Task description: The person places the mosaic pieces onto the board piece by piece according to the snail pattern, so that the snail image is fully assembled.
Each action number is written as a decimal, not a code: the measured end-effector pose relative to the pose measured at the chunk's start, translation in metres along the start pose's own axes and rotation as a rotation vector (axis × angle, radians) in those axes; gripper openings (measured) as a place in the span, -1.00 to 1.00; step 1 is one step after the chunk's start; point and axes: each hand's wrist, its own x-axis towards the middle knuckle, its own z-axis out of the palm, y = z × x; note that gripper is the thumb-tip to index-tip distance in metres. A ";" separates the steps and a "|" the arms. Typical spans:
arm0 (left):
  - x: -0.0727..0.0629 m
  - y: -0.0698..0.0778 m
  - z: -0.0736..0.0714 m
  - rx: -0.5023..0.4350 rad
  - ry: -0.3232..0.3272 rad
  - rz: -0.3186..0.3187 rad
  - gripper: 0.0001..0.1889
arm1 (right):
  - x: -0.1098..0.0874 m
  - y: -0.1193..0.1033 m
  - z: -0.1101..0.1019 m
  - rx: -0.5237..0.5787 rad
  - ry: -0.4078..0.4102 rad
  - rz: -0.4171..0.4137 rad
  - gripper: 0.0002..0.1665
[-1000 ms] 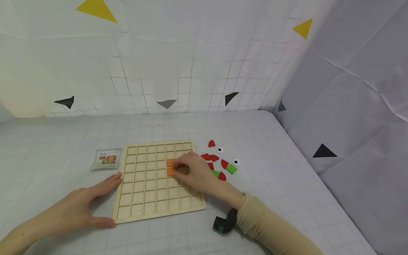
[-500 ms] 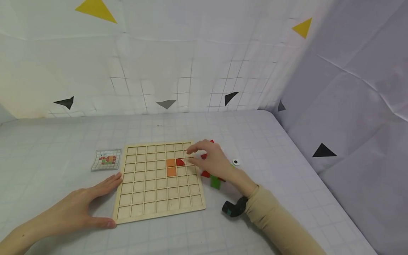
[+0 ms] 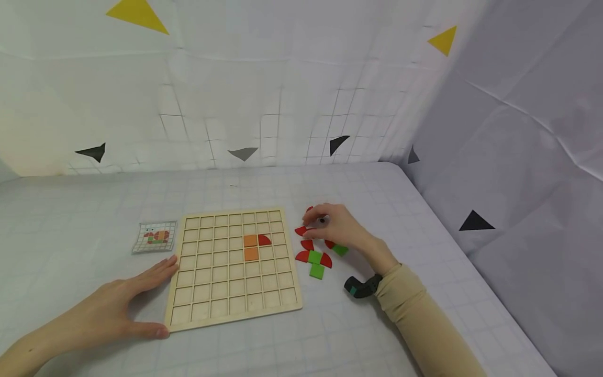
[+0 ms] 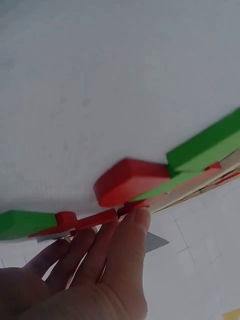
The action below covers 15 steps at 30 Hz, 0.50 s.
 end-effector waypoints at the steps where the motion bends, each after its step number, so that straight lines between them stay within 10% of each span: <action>1: 0.000 0.000 0.000 0.000 -0.001 0.000 0.13 | 0.000 0.001 0.001 -0.007 -0.002 -0.018 -0.66; 15: 0.000 0.000 0.001 0.007 -0.002 0.001 0.13 | -0.001 0.003 0.004 0.014 0.007 -0.071 -0.68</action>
